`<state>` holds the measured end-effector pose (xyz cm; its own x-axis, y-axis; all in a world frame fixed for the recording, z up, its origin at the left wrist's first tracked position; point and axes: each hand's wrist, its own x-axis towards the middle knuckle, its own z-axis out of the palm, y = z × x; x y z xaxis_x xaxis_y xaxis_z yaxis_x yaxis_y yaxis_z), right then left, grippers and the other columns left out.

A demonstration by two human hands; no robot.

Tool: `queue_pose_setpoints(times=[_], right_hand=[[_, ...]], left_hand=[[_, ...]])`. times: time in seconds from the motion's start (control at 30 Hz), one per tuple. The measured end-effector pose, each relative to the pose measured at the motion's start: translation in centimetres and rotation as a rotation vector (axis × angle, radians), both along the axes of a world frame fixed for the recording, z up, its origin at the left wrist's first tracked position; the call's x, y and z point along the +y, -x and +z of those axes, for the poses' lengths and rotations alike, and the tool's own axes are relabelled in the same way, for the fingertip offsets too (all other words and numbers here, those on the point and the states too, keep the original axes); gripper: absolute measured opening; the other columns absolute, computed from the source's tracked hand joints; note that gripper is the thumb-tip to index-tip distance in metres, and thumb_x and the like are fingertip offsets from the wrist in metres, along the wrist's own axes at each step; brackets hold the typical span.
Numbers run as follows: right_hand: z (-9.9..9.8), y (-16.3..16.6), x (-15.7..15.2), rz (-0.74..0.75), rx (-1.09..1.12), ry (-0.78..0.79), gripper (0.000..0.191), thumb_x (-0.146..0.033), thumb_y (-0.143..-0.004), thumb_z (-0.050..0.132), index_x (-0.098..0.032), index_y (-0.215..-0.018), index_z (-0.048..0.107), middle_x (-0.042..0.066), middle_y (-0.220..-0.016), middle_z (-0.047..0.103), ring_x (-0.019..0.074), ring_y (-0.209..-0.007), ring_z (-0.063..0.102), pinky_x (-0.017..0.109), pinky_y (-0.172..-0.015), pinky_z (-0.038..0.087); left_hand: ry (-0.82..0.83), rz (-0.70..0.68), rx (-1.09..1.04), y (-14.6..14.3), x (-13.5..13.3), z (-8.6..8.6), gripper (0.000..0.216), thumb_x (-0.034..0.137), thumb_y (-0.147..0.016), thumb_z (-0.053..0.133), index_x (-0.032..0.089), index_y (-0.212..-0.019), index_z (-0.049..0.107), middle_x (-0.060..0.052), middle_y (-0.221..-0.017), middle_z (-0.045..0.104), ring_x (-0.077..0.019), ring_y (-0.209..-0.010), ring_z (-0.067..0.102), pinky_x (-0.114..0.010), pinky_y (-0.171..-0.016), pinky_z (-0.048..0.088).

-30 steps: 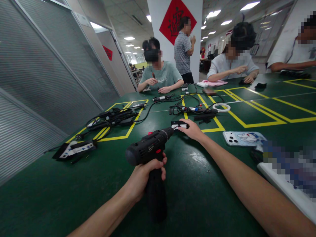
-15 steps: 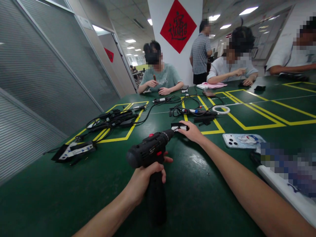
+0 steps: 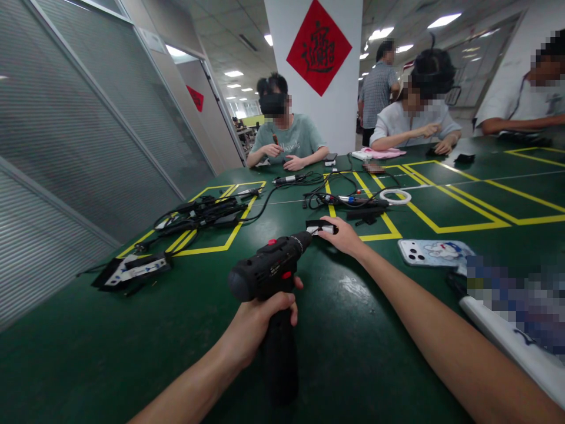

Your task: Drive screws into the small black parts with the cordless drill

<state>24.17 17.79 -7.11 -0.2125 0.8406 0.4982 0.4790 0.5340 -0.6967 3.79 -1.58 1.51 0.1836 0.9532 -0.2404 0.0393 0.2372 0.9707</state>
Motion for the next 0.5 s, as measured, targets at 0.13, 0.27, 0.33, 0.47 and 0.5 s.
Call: queue_pose_setpoints(times=[0.13, 0.27, 0.33, 0.47, 0.5], right_hand=[[0.02, 0.02, -0.03, -0.013, -0.006, 0.009, 0.042, -0.037, -0.076, 0.061, -0.024, -0.115, 0.058, 0.005, -0.109, 0.060, 0.0193, -0.096, 0.058, 0.033, -0.088, 0.044], [-0.09, 0.03, 0.01, -0.021, -0.013, 0.002, 0.042, -0.038, -0.076, 0.061, -0.024, -0.115, 0.058, 0.005, -0.108, 0.060, 0.0192, -0.095, 0.058, 0.032, -0.087, 0.044], [-0.13, 0.03, 0.05, -0.019, -0.011, -0.005, 0.042, -0.037, -0.075, 0.062, -0.024, -0.115, 0.058, 0.005, -0.107, 0.060, 0.0190, -0.095, 0.058, 0.032, -0.087, 0.044], [-0.14, 0.02, 0.14, -0.014, -0.009, -0.005, 0.042, -0.036, -0.075, 0.062, -0.024, -0.115, 0.058, 0.005, -0.106, 0.060, 0.0185, -0.093, 0.058, 0.031, -0.085, 0.044], [-0.14, 0.01, 0.15, -0.014, -0.010, -0.003, 0.042, -0.036, -0.075, 0.062, -0.024, -0.115, 0.059, 0.005, -0.106, 0.060, 0.0185, -0.092, 0.058, 0.031, -0.085, 0.044]], left_hand=[[0.015, 0.006, 0.041, 0.00, 0.12, 0.14, 0.036, 0.039, -0.079, 0.055, 0.013, -0.103, 0.059, -0.004, -0.059, 0.057, -0.0172, -0.059, 0.052, -0.027, -0.057, 0.038], [0.016, 0.003, 0.057, -0.06, 0.21, 0.18, 0.034, 0.039, -0.080, 0.055, 0.013, -0.102, 0.058, -0.003, -0.058, 0.057, -0.0164, -0.059, 0.051, -0.027, -0.058, 0.038], [0.023, 0.004, 0.051, -0.10, 0.24, 0.18, 0.032, 0.037, -0.080, 0.055, 0.013, -0.101, 0.058, -0.003, -0.058, 0.057, -0.0160, -0.059, 0.051, -0.027, -0.059, 0.038], [0.028, 0.007, 0.036, -0.15, 0.26, 0.18, 0.032, 0.035, -0.079, 0.055, 0.012, -0.102, 0.057, -0.003, -0.058, 0.057, -0.0159, -0.059, 0.051, -0.027, -0.059, 0.038], [0.026, 0.007, 0.030, -0.15, 0.26, 0.17, 0.032, 0.035, -0.079, 0.055, 0.012, -0.102, 0.057, -0.003, -0.058, 0.058, -0.0160, -0.059, 0.051, -0.027, -0.059, 0.038]])
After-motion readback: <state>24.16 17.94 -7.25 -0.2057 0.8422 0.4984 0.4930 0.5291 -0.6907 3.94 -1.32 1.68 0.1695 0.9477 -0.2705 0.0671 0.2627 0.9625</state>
